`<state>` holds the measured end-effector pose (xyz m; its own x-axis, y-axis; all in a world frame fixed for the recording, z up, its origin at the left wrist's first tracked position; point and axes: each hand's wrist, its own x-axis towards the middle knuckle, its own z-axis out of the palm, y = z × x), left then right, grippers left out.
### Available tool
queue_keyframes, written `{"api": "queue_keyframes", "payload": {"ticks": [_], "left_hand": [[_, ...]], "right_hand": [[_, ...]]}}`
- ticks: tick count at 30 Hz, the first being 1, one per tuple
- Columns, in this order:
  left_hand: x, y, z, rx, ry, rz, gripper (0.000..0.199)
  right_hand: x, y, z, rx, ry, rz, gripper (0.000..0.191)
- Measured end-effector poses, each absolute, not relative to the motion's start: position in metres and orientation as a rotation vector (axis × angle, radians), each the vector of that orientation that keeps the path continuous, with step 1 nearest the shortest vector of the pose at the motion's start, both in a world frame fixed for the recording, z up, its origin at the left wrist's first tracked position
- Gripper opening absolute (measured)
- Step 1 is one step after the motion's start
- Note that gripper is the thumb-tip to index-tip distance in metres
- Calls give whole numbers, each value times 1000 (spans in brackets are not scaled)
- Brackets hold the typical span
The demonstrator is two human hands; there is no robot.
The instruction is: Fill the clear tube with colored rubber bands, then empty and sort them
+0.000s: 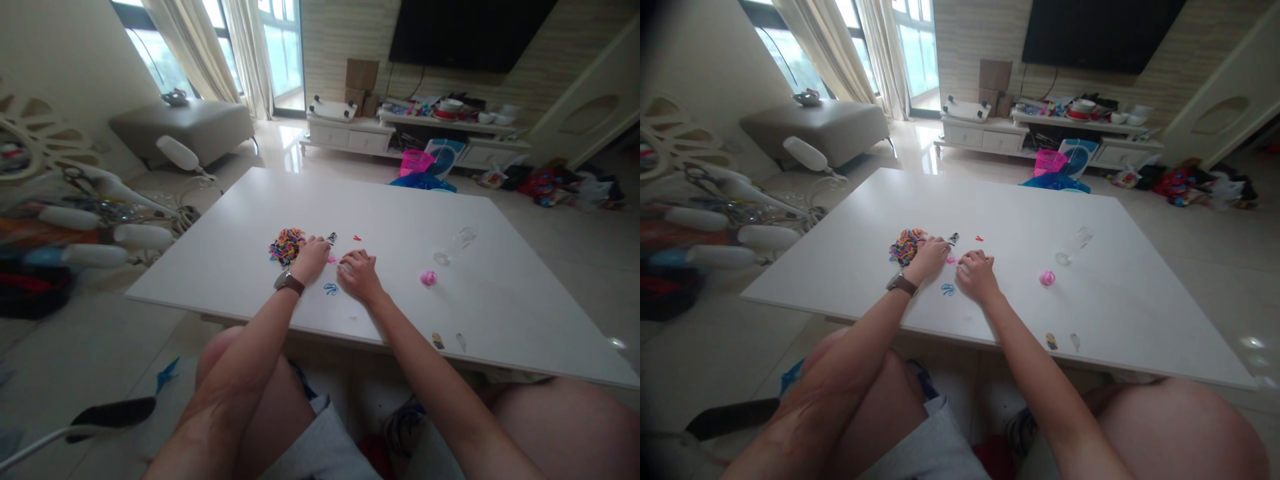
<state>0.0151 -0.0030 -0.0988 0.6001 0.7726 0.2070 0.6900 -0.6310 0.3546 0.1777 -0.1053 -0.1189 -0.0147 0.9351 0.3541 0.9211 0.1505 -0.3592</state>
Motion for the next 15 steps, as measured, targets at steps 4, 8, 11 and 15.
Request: {"api": "queue_keyframes", "payload": {"ticks": [4,8,11,15], "left_hand": [[22,-8,-103,2644,1174,483,33],[24,-5,-106,2655,1145,482,33],[25,2,-105,2594,1190,515,33],[12,17,-88,2416,1361,679,35]], "right_hand": [[178,-105,-119,-1765,-1919,41,14],[178,-105,-119,-1750,-1900,60,14],[179,-106,-119,-1739,-1892,66,13],[179,-106,-119,-1760,-1891,67,13]]}}
